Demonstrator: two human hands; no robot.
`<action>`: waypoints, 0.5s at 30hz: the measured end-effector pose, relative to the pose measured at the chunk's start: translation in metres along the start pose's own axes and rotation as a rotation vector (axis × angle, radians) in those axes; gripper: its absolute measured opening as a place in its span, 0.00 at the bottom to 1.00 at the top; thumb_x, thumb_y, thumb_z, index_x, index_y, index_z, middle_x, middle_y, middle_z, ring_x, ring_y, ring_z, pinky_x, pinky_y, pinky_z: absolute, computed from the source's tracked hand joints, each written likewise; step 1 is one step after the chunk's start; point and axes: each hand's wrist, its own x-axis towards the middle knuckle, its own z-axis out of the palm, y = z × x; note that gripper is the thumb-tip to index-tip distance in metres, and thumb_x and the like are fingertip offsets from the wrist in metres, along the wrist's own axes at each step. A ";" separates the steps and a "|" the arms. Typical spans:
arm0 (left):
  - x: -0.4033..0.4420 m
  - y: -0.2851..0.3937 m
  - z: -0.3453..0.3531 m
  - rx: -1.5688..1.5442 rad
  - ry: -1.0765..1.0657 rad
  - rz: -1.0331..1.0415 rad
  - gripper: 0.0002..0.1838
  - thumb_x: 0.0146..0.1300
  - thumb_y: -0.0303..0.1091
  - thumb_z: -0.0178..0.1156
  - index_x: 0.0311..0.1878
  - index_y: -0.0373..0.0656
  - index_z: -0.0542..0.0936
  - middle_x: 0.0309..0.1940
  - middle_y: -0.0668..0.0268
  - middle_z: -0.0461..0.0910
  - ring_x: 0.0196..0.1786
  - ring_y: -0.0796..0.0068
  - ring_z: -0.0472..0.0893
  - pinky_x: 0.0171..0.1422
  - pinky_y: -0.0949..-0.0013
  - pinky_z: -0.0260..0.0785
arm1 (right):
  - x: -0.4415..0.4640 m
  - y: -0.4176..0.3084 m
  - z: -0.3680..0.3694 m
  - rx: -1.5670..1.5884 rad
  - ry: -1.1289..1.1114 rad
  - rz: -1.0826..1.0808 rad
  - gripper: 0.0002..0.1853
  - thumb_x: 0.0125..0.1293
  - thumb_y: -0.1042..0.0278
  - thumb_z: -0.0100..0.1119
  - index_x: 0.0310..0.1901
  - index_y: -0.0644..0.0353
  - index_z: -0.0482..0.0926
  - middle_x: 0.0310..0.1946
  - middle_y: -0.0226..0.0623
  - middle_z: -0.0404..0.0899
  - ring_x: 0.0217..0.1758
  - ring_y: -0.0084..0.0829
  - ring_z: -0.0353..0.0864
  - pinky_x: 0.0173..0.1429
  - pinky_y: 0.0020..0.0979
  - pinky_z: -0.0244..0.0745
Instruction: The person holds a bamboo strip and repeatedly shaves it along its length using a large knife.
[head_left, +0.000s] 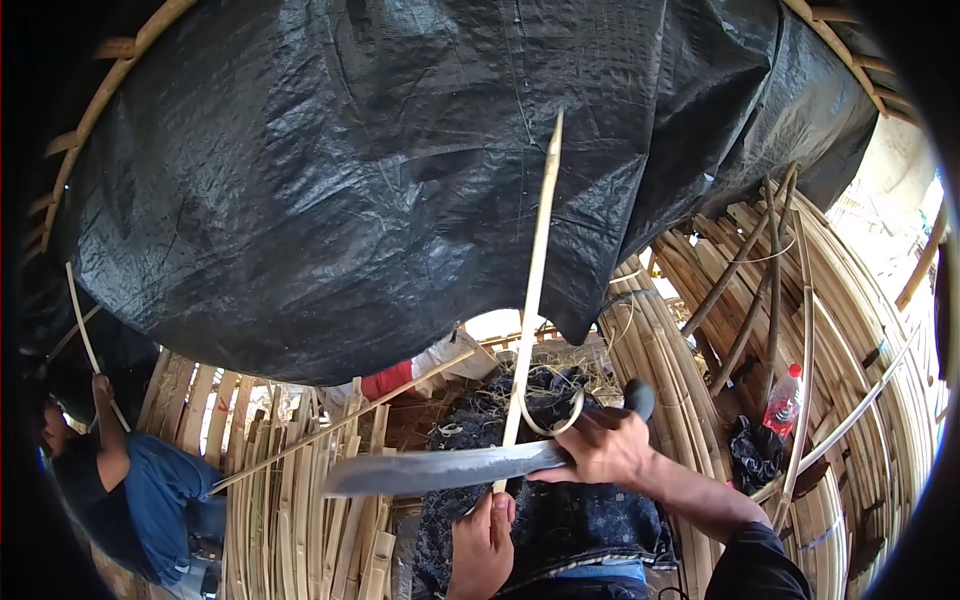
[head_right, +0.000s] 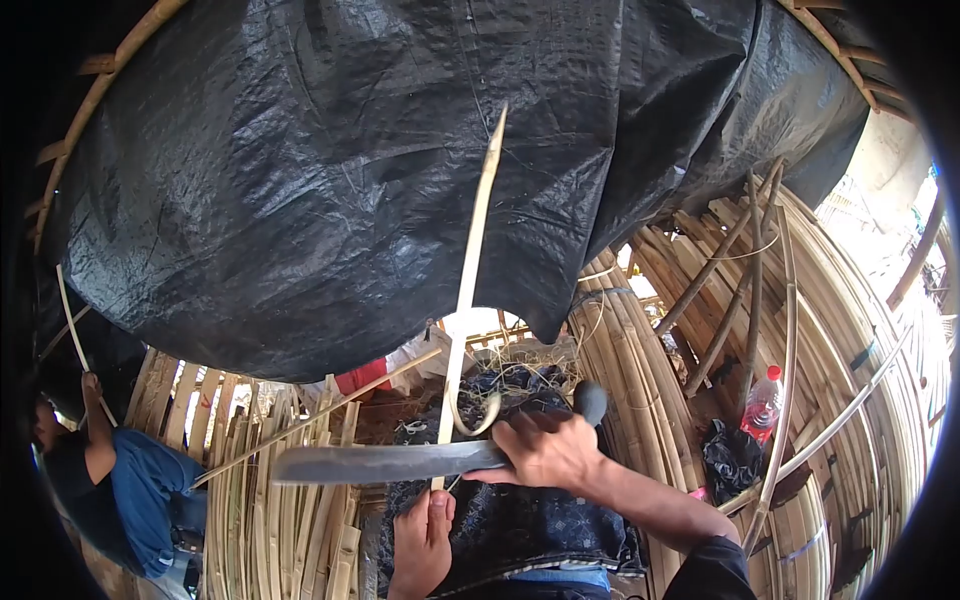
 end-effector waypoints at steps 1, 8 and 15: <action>-0.009 -0.005 0.004 0.074 0.057 0.065 0.23 0.86 0.44 0.45 0.37 0.37 0.74 0.23 0.55 0.68 0.23 0.53 0.70 0.32 0.57 0.63 | 0.000 0.008 0.001 -0.023 0.004 -0.020 0.35 0.67 0.22 0.60 0.30 0.54 0.79 0.20 0.33 0.80 0.13 0.26 0.77 0.16 0.32 0.70; -0.008 0.001 -0.001 0.007 0.042 0.101 0.23 0.87 0.44 0.46 0.39 0.36 0.77 0.22 0.57 0.69 0.23 0.57 0.70 0.32 0.59 0.63 | 0.008 0.012 -0.017 -0.056 -0.162 0.158 0.36 0.65 0.21 0.61 0.33 0.56 0.85 0.19 0.34 0.82 0.14 0.30 0.79 0.18 0.37 0.71; -0.041 0.007 -0.013 -0.002 -0.060 0.012 0.24 0.87 0.45 0.45 0.37 0.37 0.75 0.22 0.60 0.67 0.23 0.65 0.68 0.31 0.62 0.60 | 0.012 0.086 0.011 -0.100 0.125 0.564 0.35 0.74 0.29 0.57 0.28 0.57 0.86 0.10 0.33 0.77 0.09 0.29 0.73 0.16 0.36 0.69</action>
